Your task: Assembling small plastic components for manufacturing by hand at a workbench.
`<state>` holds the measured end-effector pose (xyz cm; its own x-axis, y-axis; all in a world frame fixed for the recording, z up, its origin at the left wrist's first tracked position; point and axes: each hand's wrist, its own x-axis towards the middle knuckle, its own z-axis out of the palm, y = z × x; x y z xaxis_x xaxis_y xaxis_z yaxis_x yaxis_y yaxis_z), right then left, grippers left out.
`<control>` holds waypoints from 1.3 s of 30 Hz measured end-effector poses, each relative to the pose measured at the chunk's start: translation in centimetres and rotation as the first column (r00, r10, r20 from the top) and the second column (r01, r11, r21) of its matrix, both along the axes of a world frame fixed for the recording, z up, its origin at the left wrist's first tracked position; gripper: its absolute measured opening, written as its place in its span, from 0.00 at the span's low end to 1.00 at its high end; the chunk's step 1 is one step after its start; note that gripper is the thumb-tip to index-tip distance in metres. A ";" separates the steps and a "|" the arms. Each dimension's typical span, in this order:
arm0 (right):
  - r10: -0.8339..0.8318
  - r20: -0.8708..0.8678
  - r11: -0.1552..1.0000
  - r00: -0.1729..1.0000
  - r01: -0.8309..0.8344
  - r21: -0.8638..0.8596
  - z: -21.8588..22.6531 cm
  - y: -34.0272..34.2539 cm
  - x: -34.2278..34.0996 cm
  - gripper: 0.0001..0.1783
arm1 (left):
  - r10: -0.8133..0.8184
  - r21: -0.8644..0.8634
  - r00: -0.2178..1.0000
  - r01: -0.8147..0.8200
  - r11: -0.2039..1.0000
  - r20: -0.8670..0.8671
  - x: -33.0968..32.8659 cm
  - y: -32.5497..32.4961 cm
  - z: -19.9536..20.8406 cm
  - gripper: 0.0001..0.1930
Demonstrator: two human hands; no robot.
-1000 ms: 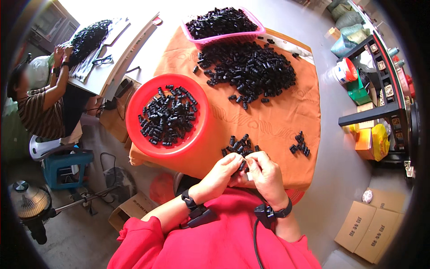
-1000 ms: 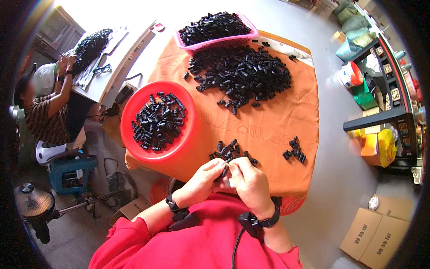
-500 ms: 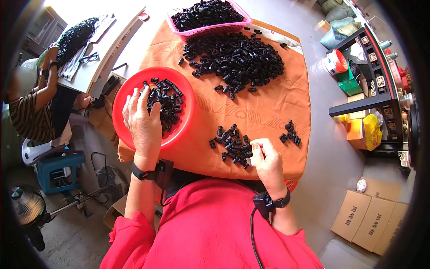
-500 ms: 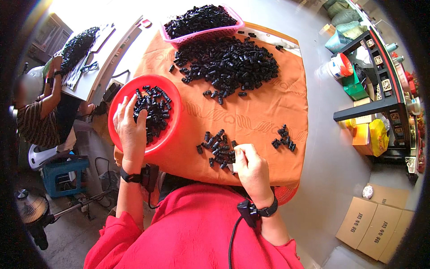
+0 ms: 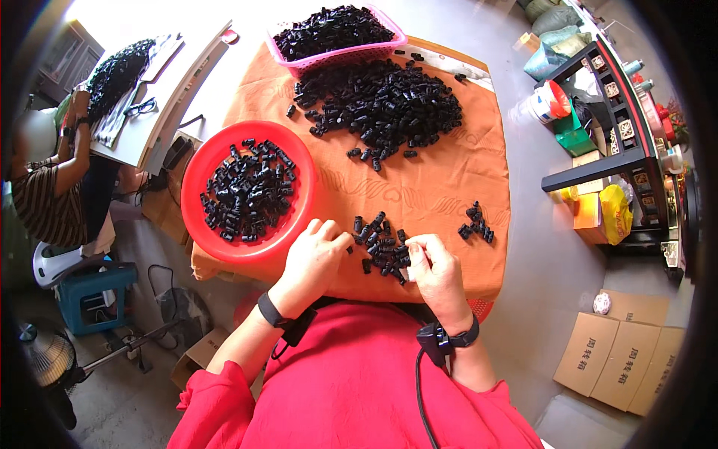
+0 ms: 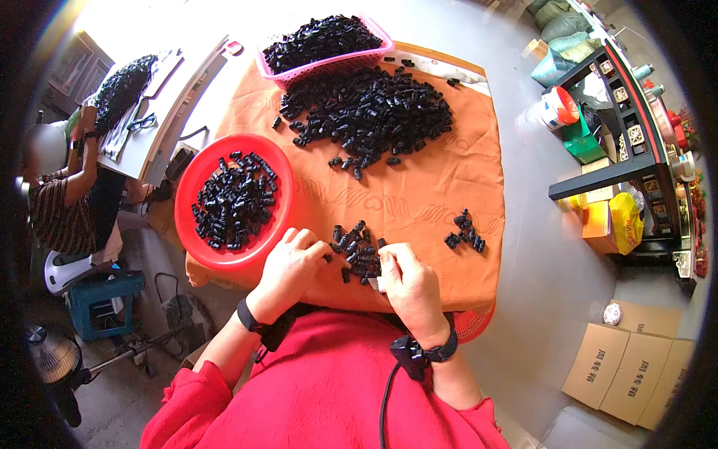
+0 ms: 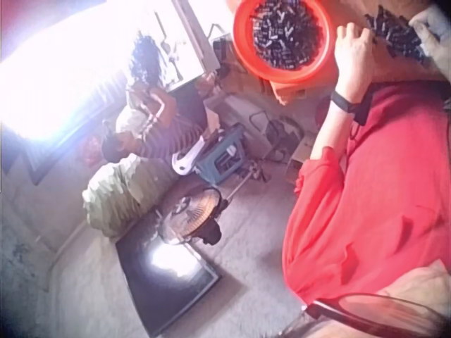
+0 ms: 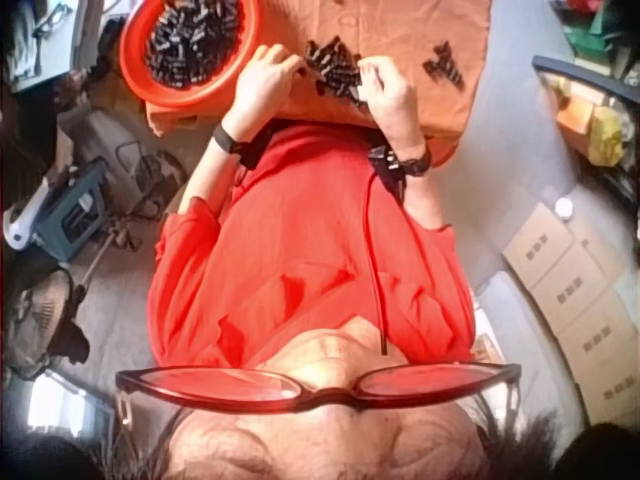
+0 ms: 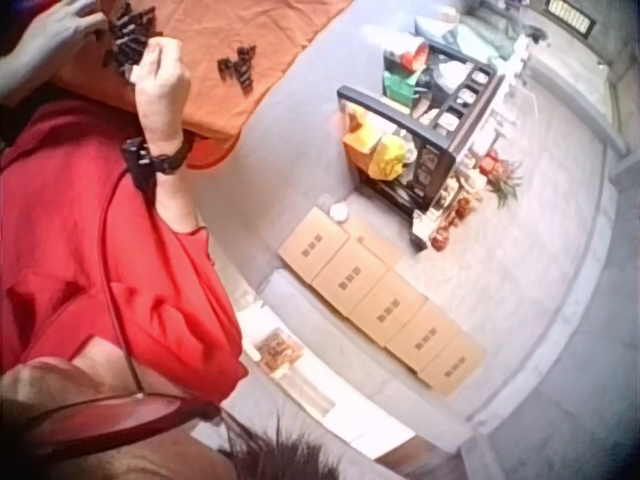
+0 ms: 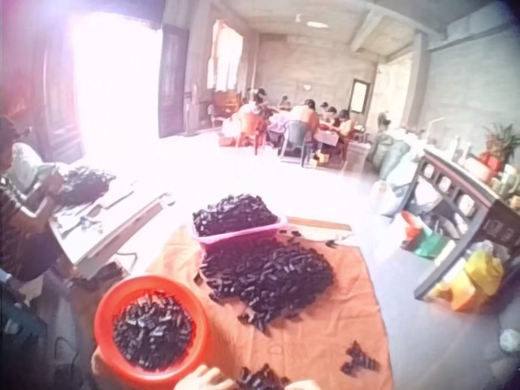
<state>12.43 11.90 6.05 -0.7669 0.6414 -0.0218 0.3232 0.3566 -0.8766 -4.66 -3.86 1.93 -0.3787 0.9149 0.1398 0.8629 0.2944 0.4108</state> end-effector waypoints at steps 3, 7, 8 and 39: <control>0.001 0.008 1.000 1.000 -0.001 -0.010 0.4 0.0 -0.2 0.04 | -0.011 0.002 1.000 0.011 1.000 0.016 0.1 0.1 -0.2 0.08; -0.001 -0.005 0.998 1.000 0.000 -0.057 0.3 -0.3 -0.1 0.05 | -0.016 -0.002 1.000 0.016 1.000 -0.003 0.5 0.2 0.0 0.08; -0.004 -0.012 0.999 1.000 0.004 -0.047 0.5 -0.4 -0.1 0.05 | -0.020 0.007 1.000 0.020 1.000 -0.011 0.6 0.2 -0.1 0.08; 0.076 -0.152 0.957 0.985 -0.115 -0.267 2.4 -2.1 0.3 0.10 | -0.141 -0.026 -0.590 -0.265 0.964 0.795 4.1 1.0 2.8 0.08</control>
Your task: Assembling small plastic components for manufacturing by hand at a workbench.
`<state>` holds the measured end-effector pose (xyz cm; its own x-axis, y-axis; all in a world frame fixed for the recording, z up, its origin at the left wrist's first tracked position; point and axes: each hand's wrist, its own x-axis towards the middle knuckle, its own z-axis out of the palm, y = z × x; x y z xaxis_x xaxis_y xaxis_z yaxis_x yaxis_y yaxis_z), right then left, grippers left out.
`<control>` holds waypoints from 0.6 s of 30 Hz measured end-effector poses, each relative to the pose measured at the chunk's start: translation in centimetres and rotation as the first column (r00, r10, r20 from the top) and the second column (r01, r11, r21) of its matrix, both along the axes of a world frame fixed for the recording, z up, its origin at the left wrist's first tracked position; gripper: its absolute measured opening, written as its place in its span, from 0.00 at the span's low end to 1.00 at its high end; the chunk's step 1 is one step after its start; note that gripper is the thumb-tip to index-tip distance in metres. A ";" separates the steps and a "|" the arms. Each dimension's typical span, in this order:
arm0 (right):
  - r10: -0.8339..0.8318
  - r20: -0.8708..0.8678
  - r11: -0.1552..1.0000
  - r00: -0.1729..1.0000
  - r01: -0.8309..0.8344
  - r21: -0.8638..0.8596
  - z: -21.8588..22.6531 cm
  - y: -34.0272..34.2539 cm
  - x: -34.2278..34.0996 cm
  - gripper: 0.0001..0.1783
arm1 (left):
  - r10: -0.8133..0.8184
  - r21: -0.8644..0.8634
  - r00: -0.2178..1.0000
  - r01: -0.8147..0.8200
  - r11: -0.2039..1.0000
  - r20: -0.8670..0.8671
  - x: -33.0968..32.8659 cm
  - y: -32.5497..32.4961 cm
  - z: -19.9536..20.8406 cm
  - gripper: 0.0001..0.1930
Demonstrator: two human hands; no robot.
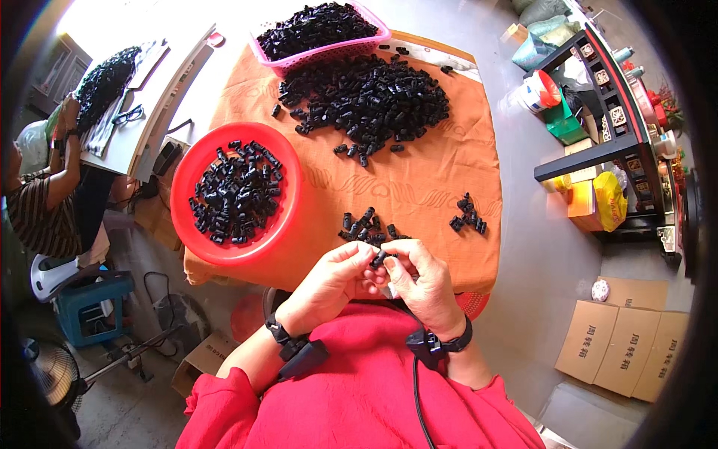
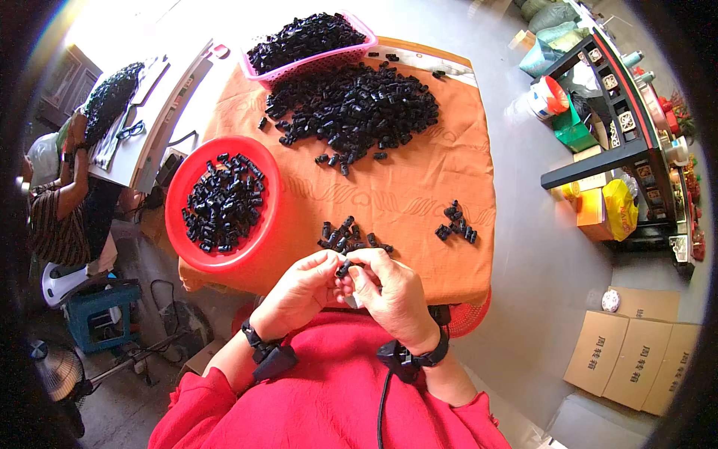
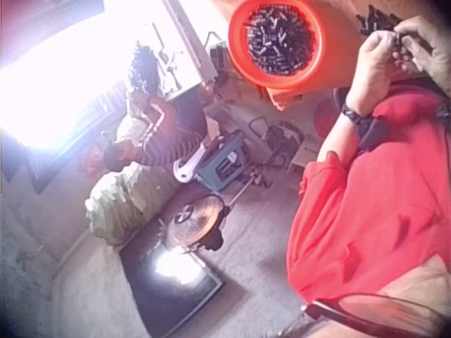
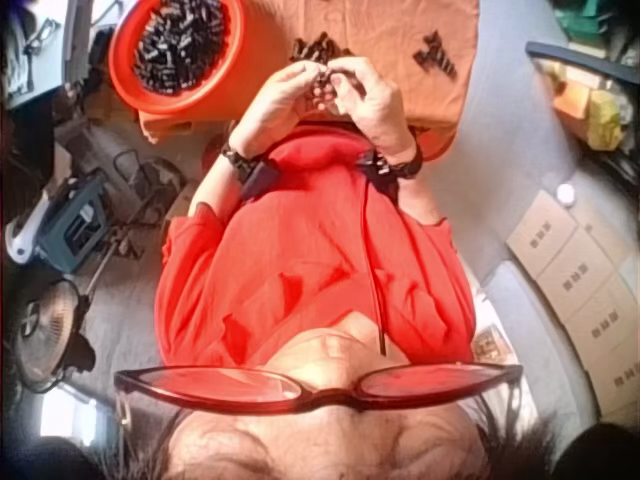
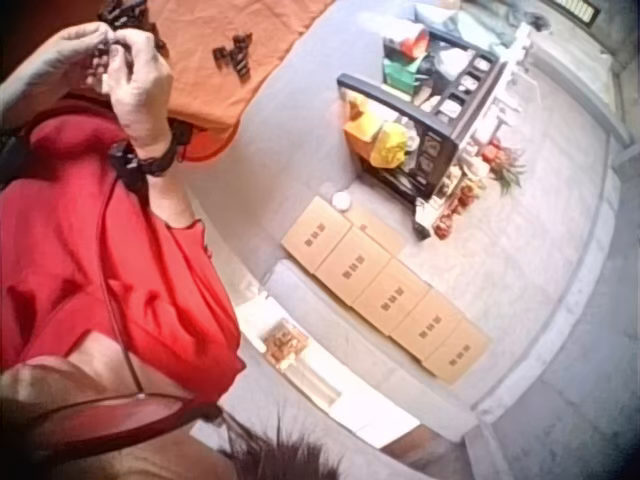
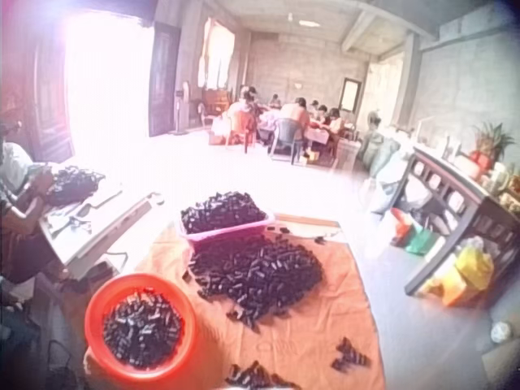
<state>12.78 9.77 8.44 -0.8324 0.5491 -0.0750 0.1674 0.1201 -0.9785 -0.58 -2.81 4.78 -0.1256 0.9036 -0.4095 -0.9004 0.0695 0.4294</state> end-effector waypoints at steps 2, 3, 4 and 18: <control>0.012 -0.018 1.000 1.000 -0.012 0.026 -0.1 0.0 0.0 0.10 | -0.009 0.007 0.999 0.009 1.000 0.037 -0.1 0.0 0.2 0.09; 0.022 -0.034 0.998 0.999 -0.020 0.056 -0.2 0.0 0.0 0.11 | -0.010 0.006 0.999 0.010 1.000 0.037 0.0 0.0 0.1 0.09; 0.022 -0.033 0.998 0.999 -0.020 0.056 -0.4 0.1 0.0 0.11 | -0.011 0.009 0.999 0.010 1.000 0.051 0.0 0.0 -0.1 0.09; 0.129 0.083 0.748 0.988 -0.152 0.646 0.6 0.6 -0.1 0.27 | 0.000 0.000 1.000 0.000 1.000 -0.026 0.3 -0.2 -0.5 0.11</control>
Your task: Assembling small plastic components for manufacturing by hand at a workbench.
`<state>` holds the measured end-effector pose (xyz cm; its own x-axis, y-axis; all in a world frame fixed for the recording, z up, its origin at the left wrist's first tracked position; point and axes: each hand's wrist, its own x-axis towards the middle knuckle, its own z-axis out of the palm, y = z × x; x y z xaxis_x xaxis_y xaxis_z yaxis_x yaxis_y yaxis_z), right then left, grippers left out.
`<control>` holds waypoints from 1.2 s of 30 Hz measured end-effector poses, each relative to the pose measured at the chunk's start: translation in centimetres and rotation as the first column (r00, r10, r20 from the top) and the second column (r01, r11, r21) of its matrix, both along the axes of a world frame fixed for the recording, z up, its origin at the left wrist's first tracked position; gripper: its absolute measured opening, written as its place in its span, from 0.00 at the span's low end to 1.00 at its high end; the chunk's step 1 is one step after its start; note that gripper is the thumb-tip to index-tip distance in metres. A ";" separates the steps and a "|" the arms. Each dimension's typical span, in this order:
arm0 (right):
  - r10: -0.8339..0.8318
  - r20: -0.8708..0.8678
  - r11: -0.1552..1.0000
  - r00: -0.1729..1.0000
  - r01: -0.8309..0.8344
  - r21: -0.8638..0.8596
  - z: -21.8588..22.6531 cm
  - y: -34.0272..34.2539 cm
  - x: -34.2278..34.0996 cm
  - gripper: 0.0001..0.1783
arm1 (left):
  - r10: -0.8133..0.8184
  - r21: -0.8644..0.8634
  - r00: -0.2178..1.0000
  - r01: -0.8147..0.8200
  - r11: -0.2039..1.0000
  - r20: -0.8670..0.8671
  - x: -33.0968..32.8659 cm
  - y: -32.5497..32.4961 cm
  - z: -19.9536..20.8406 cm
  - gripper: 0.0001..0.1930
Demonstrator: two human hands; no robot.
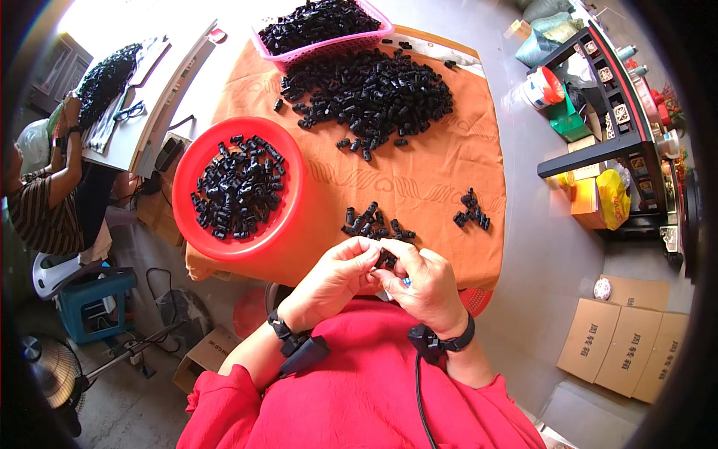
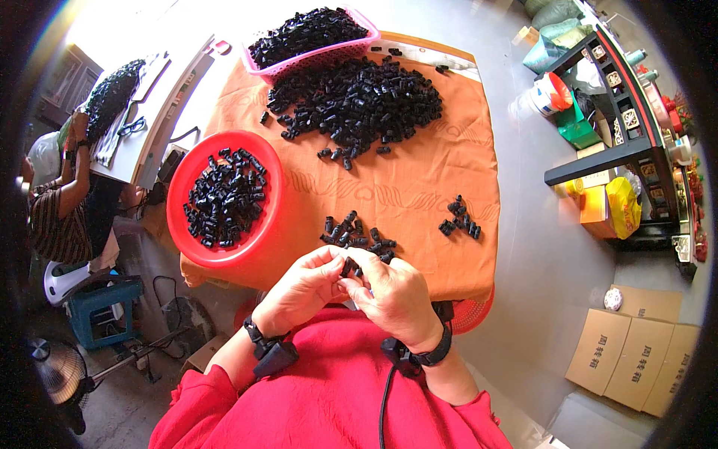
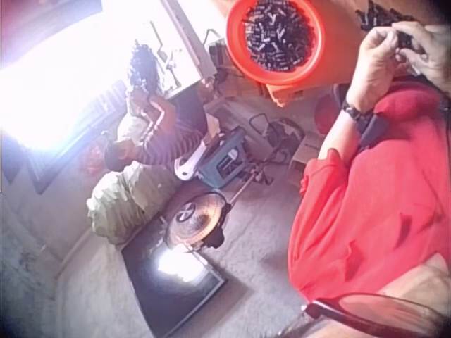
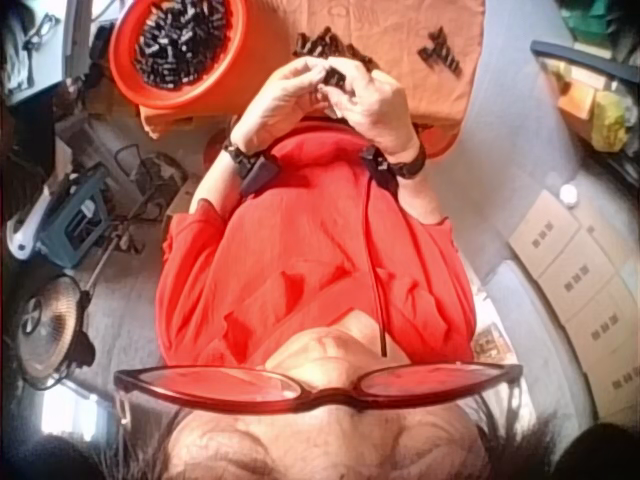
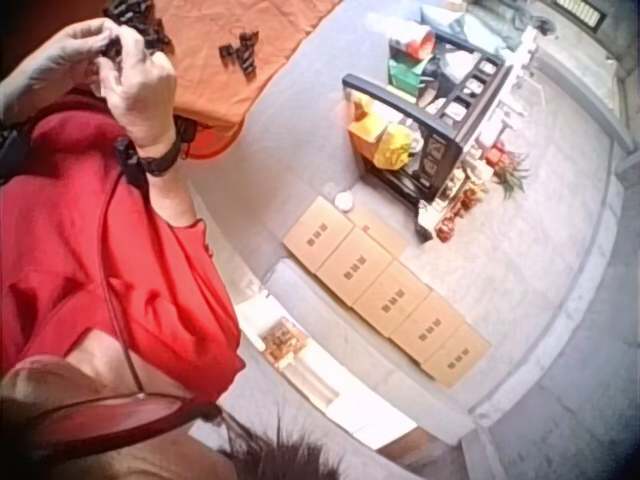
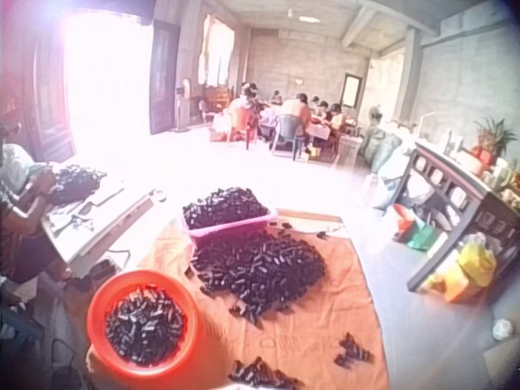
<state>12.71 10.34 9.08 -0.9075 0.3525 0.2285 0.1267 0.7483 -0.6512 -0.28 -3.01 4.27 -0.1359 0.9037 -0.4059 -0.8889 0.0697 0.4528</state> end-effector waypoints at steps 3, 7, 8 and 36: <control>0.009 -0.018 1.000 1.000 -0.010 -0.008 -0.5 0.0 0.1 0.28 | -0.011 0.026 0.999 0.010 1.000 0.049 0.1 0.1 0.1 0.12; 0.021 -0.009 1.000 1.000 -0.021 -0.013 -0.9 -0.1 0.3 0.29 | -0.052 0.070 0.998 0.049 0.996 0.039 0.2 0.1 0.4 0.15; 0.018 -0.028 0.999 0.999 -0.019 -0.042 -1.1 -0.2 0.3 0.29 | -0.052 0.079 0.998 0.048 0.996 0.045 0.2 0.1 0.3 0.16; -0.293 0.112 0.736 0.950 0.298 -0.607 -0.5 -1.7 -0.6 0.08 | -0.029 0.029 0.991 0.033 0.999 -0.132 1.0 0.0 0.3 0.15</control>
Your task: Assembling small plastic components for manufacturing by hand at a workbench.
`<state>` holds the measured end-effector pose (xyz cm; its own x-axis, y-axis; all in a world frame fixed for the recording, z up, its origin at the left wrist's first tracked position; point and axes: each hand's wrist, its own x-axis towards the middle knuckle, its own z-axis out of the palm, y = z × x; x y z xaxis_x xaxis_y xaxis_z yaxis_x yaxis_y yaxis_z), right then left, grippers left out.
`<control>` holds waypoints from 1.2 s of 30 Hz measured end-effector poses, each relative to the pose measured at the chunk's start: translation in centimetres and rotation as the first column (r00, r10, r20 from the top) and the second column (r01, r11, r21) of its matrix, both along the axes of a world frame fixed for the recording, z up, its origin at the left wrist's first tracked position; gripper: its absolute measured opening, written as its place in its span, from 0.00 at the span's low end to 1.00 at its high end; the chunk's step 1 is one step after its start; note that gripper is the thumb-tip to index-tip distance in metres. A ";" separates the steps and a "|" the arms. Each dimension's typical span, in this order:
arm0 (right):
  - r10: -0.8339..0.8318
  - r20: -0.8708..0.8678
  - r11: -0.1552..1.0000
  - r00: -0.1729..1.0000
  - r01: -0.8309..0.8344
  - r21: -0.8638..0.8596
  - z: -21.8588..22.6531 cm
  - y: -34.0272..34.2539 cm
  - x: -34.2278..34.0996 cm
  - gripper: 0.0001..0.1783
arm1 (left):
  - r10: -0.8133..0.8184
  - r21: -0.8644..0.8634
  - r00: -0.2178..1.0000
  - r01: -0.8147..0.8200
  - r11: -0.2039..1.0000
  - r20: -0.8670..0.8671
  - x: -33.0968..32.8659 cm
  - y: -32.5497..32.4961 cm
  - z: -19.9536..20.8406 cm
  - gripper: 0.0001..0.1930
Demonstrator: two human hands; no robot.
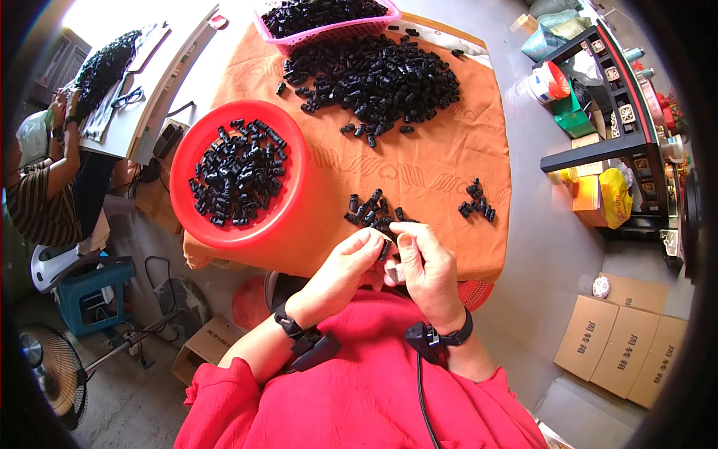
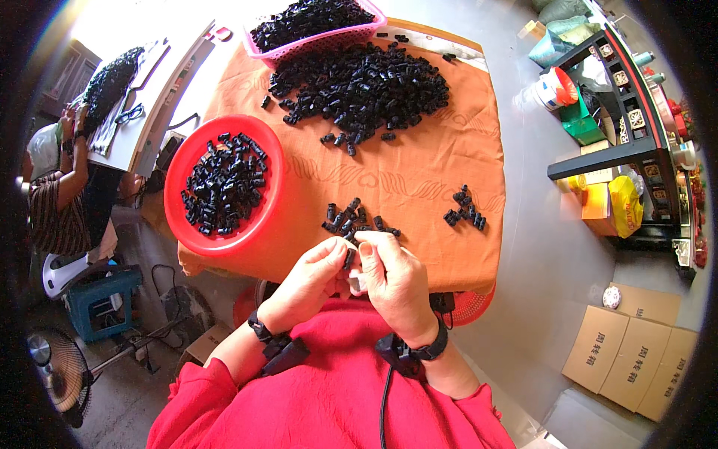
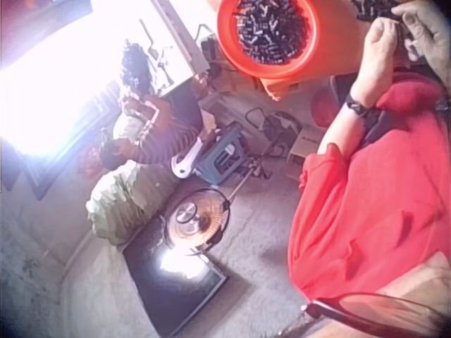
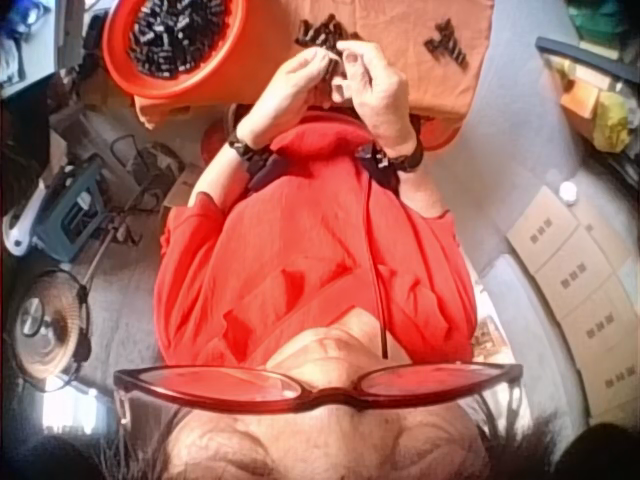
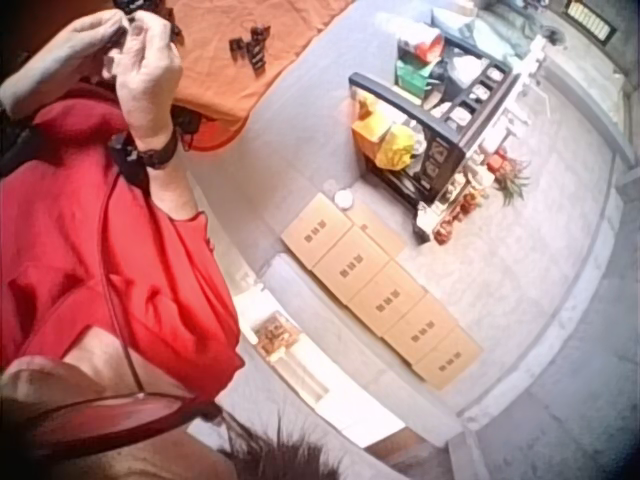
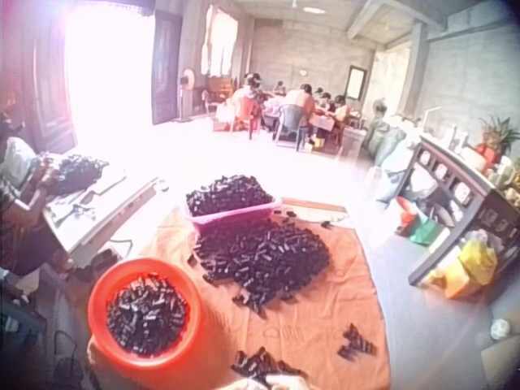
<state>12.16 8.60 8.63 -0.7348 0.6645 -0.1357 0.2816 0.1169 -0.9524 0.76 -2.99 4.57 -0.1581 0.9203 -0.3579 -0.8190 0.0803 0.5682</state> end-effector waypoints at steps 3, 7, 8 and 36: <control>0.029 0.030 0.884 0.999 -0.039 0.466 -0.7 0.8 -0.3 0.08 | 0.046 -0.017 0.998 -0.047 0.999 -0.037 0.2 0.1 0.3 0.15; 0.021 0.076 0.860 0.997 -0.057 0.507 -0.8 0.7 -0.6 0.08 | 0.046 -0.032 0.997 -0.048 0.998 -0.060 0.3 0.1 0.4 0.14; 0.019 0.076 0.859 0.997 -0.055 0.509 -0.8 0.7 -0.5 0.08 | 0.066 -0.031 0.996 -0.067 0.997 -0.057 0.4 0.2 0.5 0.14; 0.023 0.136 0.884 0.990 -0.084 0.461 -1.2 0.1 -1.2 0.05 | 0.159 -0.077 0.987 -0.159 0.984 -0.009 1.4 0.5 0.2 0.13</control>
